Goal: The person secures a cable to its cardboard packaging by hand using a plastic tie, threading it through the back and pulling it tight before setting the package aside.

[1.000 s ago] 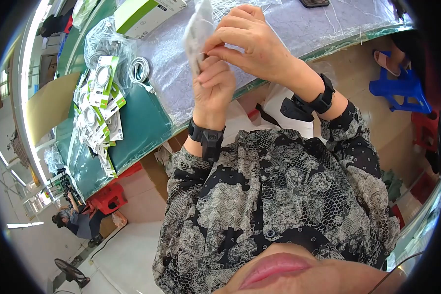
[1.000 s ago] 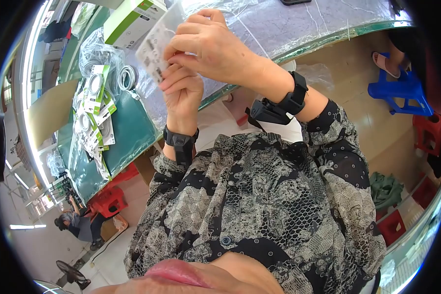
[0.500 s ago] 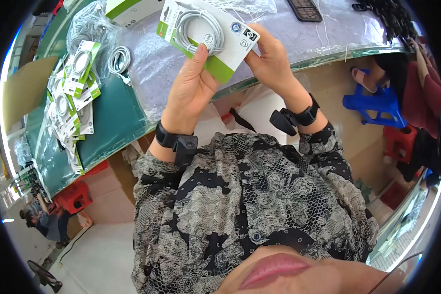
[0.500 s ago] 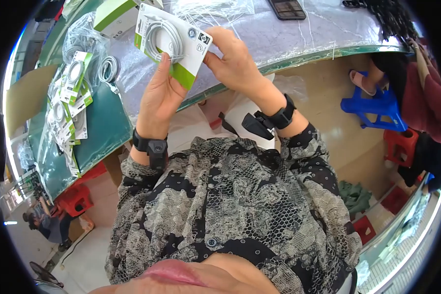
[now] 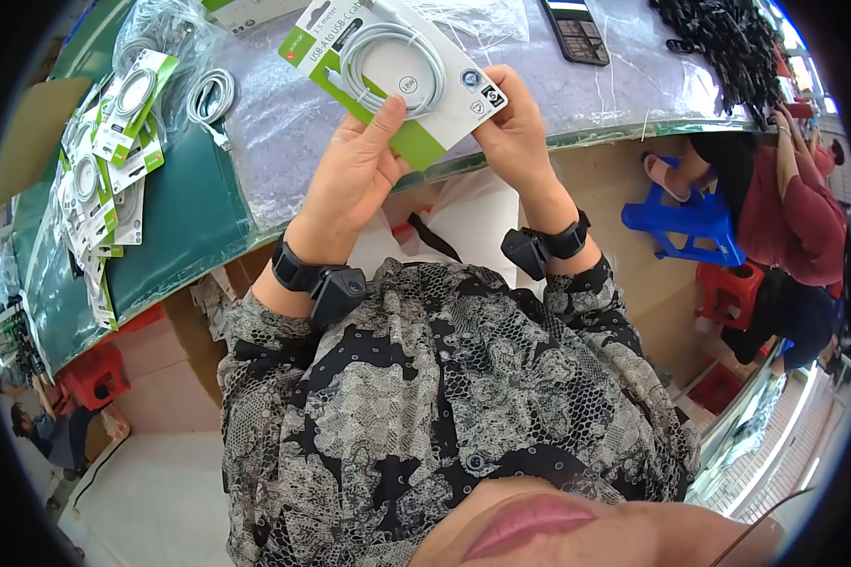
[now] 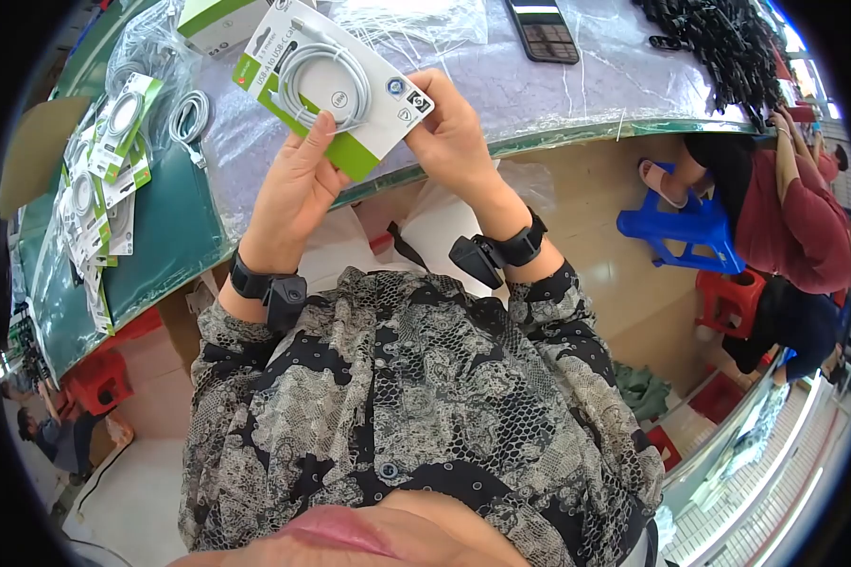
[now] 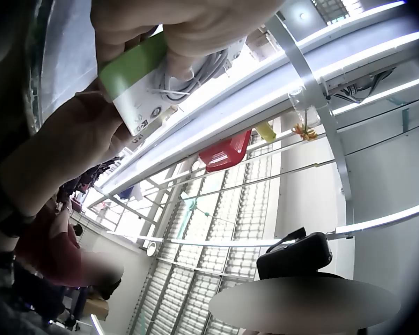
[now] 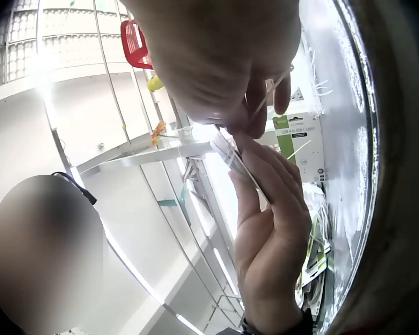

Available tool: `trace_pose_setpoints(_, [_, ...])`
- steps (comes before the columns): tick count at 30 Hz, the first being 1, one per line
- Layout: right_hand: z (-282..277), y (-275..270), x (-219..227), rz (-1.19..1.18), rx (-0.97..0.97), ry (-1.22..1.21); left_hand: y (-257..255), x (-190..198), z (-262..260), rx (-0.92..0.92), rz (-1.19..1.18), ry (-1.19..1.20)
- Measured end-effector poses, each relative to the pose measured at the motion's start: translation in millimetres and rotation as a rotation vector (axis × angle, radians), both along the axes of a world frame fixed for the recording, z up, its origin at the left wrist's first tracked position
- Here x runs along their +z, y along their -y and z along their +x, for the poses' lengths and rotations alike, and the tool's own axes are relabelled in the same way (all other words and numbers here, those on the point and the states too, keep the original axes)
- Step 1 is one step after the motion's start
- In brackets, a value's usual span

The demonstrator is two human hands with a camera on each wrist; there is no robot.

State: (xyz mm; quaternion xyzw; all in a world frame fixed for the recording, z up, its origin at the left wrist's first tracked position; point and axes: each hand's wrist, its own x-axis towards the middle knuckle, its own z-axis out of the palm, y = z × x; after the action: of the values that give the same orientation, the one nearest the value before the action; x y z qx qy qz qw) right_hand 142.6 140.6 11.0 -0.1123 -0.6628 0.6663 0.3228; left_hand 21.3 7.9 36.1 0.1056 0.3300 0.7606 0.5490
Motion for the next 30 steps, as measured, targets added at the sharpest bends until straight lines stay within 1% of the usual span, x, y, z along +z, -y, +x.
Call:
trace_pose_setpoints(5, [4,-15,-7,0.089,0.017,0.093,4,-6,1,0.001,-0.017,-0.014])
trace_pose_setpoints(8, [3,-25,17,0.112,-0.06,-0.018,3,-7,2,0.085,-0.132,-0.321])
trace_pose_setpoints(9, [-1,-19,22,0.114,-0.06,-0.015,2,-9,3,0.084,-0.13,-0.317])
trace_pose_setpoints(12, [-14,14,29,0.681,-0.329,-0.003,0,-17,9,0.143,-0.109,-0.475])
trace_pose_setpoints(13, [-14,13,27,0.684,-0.331,-0.002,-1,-17,10,0.141,-0.106,-0.473])
trace_pose_setpoints(16, [-16,11,15,0.762,-0.328,0.08,0,-17,12,0.215,-0.001,-0.454])
trace_pose_setpoints(17, [-16,13,15,0.759,-0.326,0.081,1,-15,14,0.216,-0.005,-0.454])
trace_pose_setpoints(20, [-17,14,17,0.809,-0.348,0.052,0,-7,20,0.189,0.082,-0.2])
trace_pose_setpoints(21, [-16,15,18,0.812,-0.35,0.052,0,-6,19,0.188,0.084,-0.2])
trace_pose_setpoints(24, [-14,19,18,0.714,-0.298,0.069,1,-7,17,0.166,0.042,-0.428])
trace_pose_setpoints(28, [-13,17,17,0.788,-0.271,0.043,-1,-8,20,0.193,0.091,-0.473])
trace_pose_setpoints(30, [-11,16,18,0.768,-0.258,0.05,-3,-8,23,0.202,0.099,-0.474])
